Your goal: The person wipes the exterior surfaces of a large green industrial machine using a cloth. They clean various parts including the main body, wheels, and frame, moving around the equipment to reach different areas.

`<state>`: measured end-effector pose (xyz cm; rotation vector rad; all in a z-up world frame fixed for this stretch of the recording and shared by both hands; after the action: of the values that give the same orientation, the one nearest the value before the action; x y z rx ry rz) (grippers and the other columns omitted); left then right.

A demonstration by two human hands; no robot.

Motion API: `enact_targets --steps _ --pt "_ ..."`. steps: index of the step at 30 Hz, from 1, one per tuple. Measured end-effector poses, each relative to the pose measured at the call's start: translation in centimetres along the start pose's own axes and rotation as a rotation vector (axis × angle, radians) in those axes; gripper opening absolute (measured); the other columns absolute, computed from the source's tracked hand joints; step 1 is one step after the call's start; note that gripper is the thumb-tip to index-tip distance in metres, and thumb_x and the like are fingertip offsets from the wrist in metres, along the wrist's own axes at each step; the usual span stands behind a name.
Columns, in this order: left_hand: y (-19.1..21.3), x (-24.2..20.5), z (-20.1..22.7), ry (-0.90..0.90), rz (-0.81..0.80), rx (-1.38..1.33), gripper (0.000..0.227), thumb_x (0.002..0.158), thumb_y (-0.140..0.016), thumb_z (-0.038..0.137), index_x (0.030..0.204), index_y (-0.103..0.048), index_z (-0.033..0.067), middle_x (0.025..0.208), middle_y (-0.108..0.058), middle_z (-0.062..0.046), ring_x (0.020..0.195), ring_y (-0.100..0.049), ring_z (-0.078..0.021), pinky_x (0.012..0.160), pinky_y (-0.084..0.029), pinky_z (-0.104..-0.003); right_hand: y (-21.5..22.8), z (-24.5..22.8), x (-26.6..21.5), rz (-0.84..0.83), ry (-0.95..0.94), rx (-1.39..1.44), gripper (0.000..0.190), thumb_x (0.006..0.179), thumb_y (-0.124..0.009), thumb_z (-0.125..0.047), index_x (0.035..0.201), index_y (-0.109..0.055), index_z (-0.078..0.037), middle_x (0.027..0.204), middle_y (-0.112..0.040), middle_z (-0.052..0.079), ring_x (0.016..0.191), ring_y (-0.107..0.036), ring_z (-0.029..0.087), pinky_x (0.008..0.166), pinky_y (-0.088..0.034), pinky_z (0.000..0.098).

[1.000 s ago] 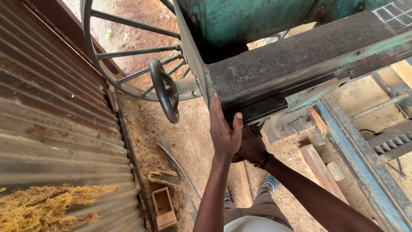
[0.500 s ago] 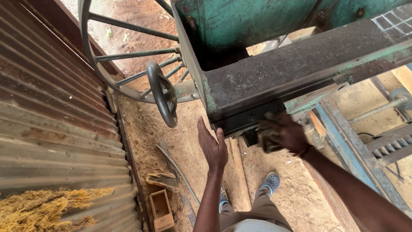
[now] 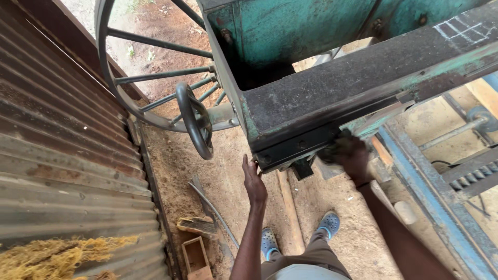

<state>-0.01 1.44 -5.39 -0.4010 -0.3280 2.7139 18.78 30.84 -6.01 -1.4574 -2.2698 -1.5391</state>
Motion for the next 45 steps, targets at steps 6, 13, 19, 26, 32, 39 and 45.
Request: enact_targets --steps 6,13,19,26,32,39,45 --pt "1.4 -0.2 0.7 0.09 -0.079 -0.023 0.076 0.101 -0.031 0.061 0.163 -0.024 0.0182 0.159 -0.042 -0.018 0.146 -0.044 -0.0345 0.115 -0.038 -0.049 -5.6 -14.4 -5.2 0.193 -0.094 0.234 0.037 0.088 -0.067 -0.009 0.125 -0.064 -0.002 0.125 -0.068 0.019 0.113 -0.066 0.033 0.088 -0.06 0.0468" --pt "1.9 -0.9 0.7 0.087 -0.192 -0.091 0.083 0.099 -0.03 0.07 0.161 -0.031 0.0147 0.163 -0.039 -0.019 0.145 -0.045 -0.0389 0.117 -0.039 -0.054 -4.9 -22.3 -7.4 -0.681 -0.43 0.614 0.029 0.089 -0.067 -0.008 0.117 -0.073 -0.012 0.103 -0.078 0.011 0.074 -0.073 0.024 0.064 -0.061 0.0353" --pt "3.0 -0.7 2.2 0.103 -0.122 0.076 0.086 0.096 -0.02 0.073 0.16 -0.034 0.019 0.158 -0.044 -0.021 0.141 -0.047 -0.0405 0.111 -0.041 -0.059 -4.4 -20.4 0.1 -0.295 -0.014 0.307 0.025 0.087 -0.069 -0.008 0.112 -0.076 -0.012 0.085 -0.072 0.009 0.071 -0.068 0.019 0.065 -0.06 0.0362" --pt "2.1 -1.3 4.4 0.231 -0.072 0.04 0.086 0.091 -0.018 0.074 0.16 -0.027 0.0224 0.159 -0.038 -0.021 0.142 -0.044 -0.039 0.109 -0.046 -0.063 -7.2 -27.5 -1.6 -0.32 0.486 0.004 0.023 0.074 -0.068 -0.008 0.092 -0.074 -0.021 0.098 -0.075 0.002 0.094 -0.072 0.026 0.08 -0.06 0.046" --pt "3.8 -1.3 4.6 0.333 0.028 0.01 0.088 0.092 -0.02 0.073 0.159 -0.029 0.0172 0.151 -0.043 -0.025 0.13 -0.056 -0.0389 0.103 -0.052 -0.059 -5.9 -24.8 -4.7 -0.676 0.135 0.436 0.017 0.086 -0.067 -0.009 0.1 -0.078 -0.01 0.105 -0.074 0.006 0.086 -0.073 0.015 0.07 -0.064 0.0342" --pt "4.1 -0.3 7.8 0.063 0.131 -0.078 0.085 0.095 -0.028 0.071 0.154 -0.041 0.0109 0.137 -0.061 -0.024 0.117 -0.067 -0.0328 0.096 -0.057 -0.047 -7.6 -19.8 5.0 0.404 -0.069 1.287 0.065 0.113 -0.067 -0.003 0.163 -0.026 -0.002 0.158 -0.038 0.011 0.127 -0.052 0.013 0.111 -0.048 0.0277" --pt "4.0 -0.5 9.5 0.006 0.135 -0.101 0.081 0.096 -0.032 0.069 0.153 -0.042 0.0121 0.133 -0.06 -0.02 0.119 -0.063 -0.0298 0.097 -0.056 -0.045 -14.6 -26.0 4.6 0.373 0.032 1.049 0.082 0.105 -0.063 -0.006 0.165 -0.008 -0.001 0.158 -0.039 0.016 0.126 -0.052 0.018 0.116 -0.04 0.0338"
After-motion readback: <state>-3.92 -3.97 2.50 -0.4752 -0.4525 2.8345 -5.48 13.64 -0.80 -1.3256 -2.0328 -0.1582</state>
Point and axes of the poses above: each hand's wrist, its own x-axis towards the middle knuckle, its own y-axis out of the back of the hand, z = x × y, the point moved 2 cm from there along x, towards the middle knuckle
